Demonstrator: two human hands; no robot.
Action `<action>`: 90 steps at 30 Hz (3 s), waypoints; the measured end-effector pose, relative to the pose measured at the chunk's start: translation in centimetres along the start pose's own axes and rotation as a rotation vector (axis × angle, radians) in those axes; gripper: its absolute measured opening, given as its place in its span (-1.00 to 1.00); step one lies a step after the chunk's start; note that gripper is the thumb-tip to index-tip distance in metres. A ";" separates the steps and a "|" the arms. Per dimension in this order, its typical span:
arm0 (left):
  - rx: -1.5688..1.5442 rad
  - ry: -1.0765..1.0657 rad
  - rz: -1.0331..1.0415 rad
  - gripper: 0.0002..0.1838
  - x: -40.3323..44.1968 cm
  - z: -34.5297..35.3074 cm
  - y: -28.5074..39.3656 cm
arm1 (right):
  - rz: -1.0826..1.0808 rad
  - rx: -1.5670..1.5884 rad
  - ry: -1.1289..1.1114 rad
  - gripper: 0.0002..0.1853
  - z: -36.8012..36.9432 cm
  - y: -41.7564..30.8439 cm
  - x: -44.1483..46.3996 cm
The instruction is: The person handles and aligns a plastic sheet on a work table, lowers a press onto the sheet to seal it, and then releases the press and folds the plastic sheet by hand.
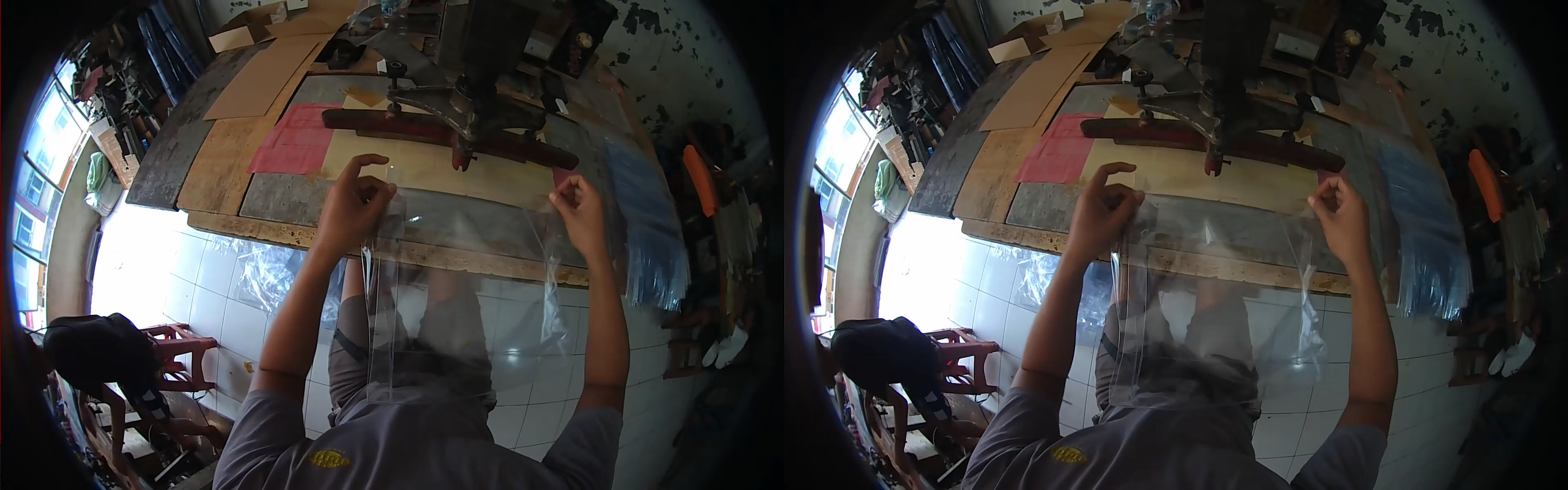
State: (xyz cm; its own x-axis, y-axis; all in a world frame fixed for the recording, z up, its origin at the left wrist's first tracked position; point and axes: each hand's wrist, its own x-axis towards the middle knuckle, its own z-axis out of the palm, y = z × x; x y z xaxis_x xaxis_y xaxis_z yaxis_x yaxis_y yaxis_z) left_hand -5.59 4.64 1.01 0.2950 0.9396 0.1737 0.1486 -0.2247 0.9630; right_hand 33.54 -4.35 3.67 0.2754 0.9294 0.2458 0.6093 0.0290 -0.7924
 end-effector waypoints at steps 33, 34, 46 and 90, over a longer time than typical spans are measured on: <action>0.511 -0.268 0.054 -0.78 8.2 -2.9 -0.2 | -0.263 -0.395 -0.157 -0.79 2.8 -0.3 3.4; 0.498 -0.252 0.062 -0.78 8.2 -2.9 -0.4 | -0.271 -0.394 -0.159 -0.78 2.8 -0.2 3.4; 0.530 -0.234 0.048 -0.70 8.8 -2.3 -0.2 | -0.381 -0.457 -0.029 -0.72 4.1 2.3 3.9; 0.498 -0.110 0.019 -0.76 9.8 -2.1 -1.5 | -0.231 -0.499 -0.040 -0.67 4.3 2.0 4.4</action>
State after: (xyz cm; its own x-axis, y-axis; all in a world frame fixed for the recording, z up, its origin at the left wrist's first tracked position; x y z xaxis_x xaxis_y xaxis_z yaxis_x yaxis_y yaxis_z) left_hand -4.92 14.68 1.70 0.3957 0.9074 0.1417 0.5664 -0.3626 0.7400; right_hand 32.75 1.39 0.74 0.0704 0.9330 0.3529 0.9319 0.0647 -0.3570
